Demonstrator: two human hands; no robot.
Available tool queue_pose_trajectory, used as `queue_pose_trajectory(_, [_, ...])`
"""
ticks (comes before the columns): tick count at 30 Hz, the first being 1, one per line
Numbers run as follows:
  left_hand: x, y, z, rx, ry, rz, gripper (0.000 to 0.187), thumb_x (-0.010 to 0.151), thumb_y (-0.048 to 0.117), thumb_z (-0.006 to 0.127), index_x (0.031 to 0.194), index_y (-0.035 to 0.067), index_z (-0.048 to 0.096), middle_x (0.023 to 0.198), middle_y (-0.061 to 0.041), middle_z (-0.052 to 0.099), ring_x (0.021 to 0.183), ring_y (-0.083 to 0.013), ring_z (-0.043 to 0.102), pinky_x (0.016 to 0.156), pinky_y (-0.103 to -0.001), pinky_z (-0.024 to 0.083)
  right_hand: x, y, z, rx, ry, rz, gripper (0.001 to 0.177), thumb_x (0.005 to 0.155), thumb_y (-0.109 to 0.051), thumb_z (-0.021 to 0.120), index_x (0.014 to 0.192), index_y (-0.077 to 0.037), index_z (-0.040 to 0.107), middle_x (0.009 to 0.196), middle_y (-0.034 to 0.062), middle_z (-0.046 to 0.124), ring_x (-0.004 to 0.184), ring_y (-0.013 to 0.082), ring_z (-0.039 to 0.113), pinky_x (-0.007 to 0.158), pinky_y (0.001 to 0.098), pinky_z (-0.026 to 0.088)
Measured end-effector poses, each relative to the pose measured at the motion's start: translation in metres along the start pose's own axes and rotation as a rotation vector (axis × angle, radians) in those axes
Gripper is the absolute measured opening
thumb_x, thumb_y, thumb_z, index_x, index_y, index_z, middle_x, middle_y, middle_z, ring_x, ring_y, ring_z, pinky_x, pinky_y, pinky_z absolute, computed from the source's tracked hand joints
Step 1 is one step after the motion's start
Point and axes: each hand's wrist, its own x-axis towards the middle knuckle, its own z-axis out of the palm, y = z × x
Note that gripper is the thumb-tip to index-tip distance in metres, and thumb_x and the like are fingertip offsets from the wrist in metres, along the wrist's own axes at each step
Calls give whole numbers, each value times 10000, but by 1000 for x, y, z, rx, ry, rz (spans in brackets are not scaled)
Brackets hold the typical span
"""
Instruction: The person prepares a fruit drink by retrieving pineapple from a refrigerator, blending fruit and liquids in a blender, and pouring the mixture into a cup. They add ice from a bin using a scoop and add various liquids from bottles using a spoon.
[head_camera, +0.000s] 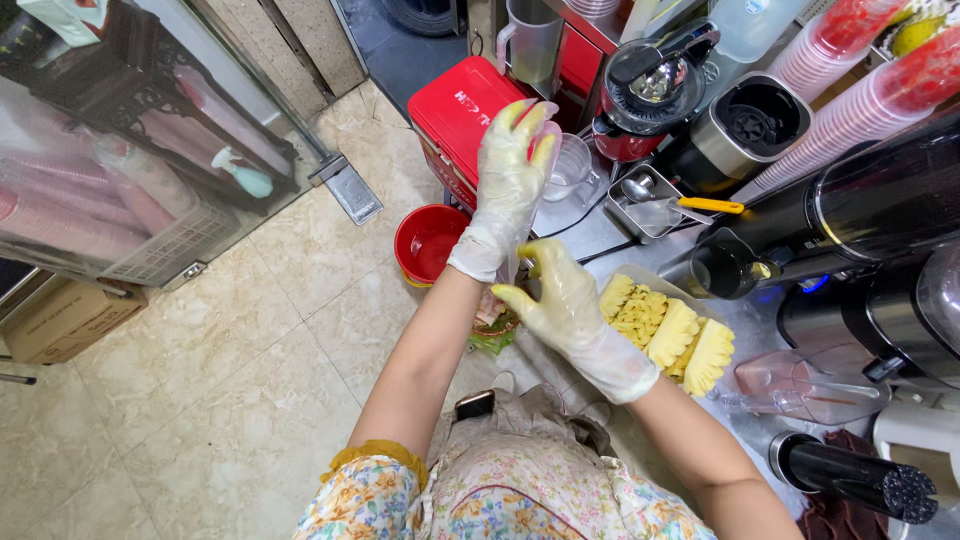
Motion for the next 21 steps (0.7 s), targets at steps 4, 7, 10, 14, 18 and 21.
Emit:
queue_pose_trajectory(4, [-5,31,-6,501,-405,270,185,1025,247,708,1180,146,713,1394,-12,650,1221,-246,639,1066,-371,532,16,25,10,102,156,-68,280,867,-148,760,1068,-6,626,878,151,664,747,316,686,657,404,542])
queue_pose_trajectory(7, [-14,56,-8,728,-563,348,591,836,498,759,1211,45,693,1358,-95,596,1332,-326,540,1156,-638,344,3,29,23,165,57,-125,104,926,-80,729,969,-48,641,832,129,662,750,314,685,674,392,538])
queue_pose_trajectory(10, [-12,61,-4,131,-282,262,805,792,483,792,1387,-35,634,1436,-329,431,1199,-430,500,998,-465,400,-24,20,26,182,12,-210,90,919,-59,718,954,-46,636,818,140,652,746,321,672,667,395,522])
queue_pose_trajectory(14, [-43,52,18,-845,-351,-400,543,923,351,671,1370,55,583,1319,-81,605,1244,-162,557,1088,-332,402,-51,13,23,318,304,328,223,848,-106,753,1008,-23,623,756,124,675,639,286,673,598,376,533])
queue_pose_trajectory(18, [-57,75,51,-1170,-688,-366,489,1159,338,607,1358,-102,682,920,-70,644,870,-118,567,847,-305,435,-79,44,1,294,233,408,100,958,-111,684,994,-34,633,810,125,693,733,274,708,655,366,535])
queue_pose_trajectory(21, [-48,150,68,-970,-1055,-239,493,1085,315,610,1435,-31,638,837,-67,636,805,-93,551,805,-293,436,-135,75,-36,267,44,241,123,947,-137,730,1014,-49,676,877,123,725,788,259,723,701,355,563])
